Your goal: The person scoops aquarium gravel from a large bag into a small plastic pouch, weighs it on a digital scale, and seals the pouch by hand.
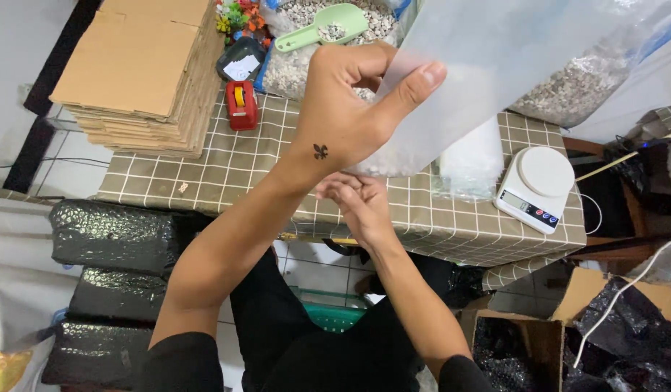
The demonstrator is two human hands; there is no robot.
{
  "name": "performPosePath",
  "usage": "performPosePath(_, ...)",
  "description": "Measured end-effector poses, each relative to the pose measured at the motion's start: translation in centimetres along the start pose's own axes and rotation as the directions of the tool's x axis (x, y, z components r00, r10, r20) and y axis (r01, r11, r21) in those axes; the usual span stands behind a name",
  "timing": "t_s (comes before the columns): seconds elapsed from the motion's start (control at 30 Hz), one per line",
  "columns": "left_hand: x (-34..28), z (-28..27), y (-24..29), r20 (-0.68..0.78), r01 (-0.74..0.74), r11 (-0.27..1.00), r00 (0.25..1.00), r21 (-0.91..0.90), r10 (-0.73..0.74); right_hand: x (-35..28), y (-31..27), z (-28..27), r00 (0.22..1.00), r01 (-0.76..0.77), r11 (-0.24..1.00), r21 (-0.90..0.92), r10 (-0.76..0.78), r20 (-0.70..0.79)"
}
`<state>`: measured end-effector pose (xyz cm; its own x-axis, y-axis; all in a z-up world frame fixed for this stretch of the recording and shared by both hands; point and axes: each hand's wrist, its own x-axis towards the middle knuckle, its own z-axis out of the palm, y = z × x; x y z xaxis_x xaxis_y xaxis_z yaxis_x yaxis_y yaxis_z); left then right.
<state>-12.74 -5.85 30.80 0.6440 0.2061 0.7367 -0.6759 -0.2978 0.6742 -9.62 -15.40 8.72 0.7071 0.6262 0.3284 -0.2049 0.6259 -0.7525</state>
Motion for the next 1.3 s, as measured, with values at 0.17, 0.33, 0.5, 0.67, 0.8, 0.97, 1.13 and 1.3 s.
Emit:
performPosePath(0.17,-0.1,0.6,-0.5,0.021,-0.011,1.0,1.0,-0.002,0.011,-0.2,1.1,0.0,0.996,0.017,1.0,0.026,-0.014,-0.092)
performPosePath(0.33,-0.5,0.8,-0.6,0.025,-0.003,1.0,1.0,-0.001,0.003,-0.5,1.7,-0.3,0.983,0.022,0.999,0.043,-0.014,-0.183)
performPosePath(0.5,-0.7,0.8,-1.1,-0.041,-0.019,0.998,0.999,-0.052,0.017,-1.0,0.8,-0.8,0.932,0.055,0.896,-0.441,-0.205,-0.299)
performPosePath(0.67,-1.0,1.0,-1.5,-0.035,0.029,0.996,0.999,-0.079,-0.032,-1.4,-0.5,-1.0,0.94,0.051,0.896,-0.442,-0.192,-0.282)
performPosePath(0.8,-0.9,0.7,-0.1,-0.014,0.063,0.989,0.998,-0.135,-0.065,-1.5,-2.5,-3.5,0.981,0.061,0.876,-0.479,-0.141,-0.132)
performPosePath(0.97,-1.4,0.2,1.1,-0.028,0.131,0.986,0.99,-0.098,-0.135,-1.4,-5.8,-3.9,0.922,0.367,0.913,-0.178,-0.382,-0.057)
performPosePath(1.13,-2.5,-0.3,1.2,-0.033,0.154,0.985,0.987,-0.084,-0.157,-1.8,-6.4,-2.4,0.855,0.484,0.791,-0.374,-0.518,0.012)
performPosePath(1.3,-3.4,-1.1,0.6,-0.048,0.156,0.985,0.986,-0.073,-0.16,-1.3,-8.0,-0.3,0.792,0.256,0.488,-0.834,-0.601,-0.108)
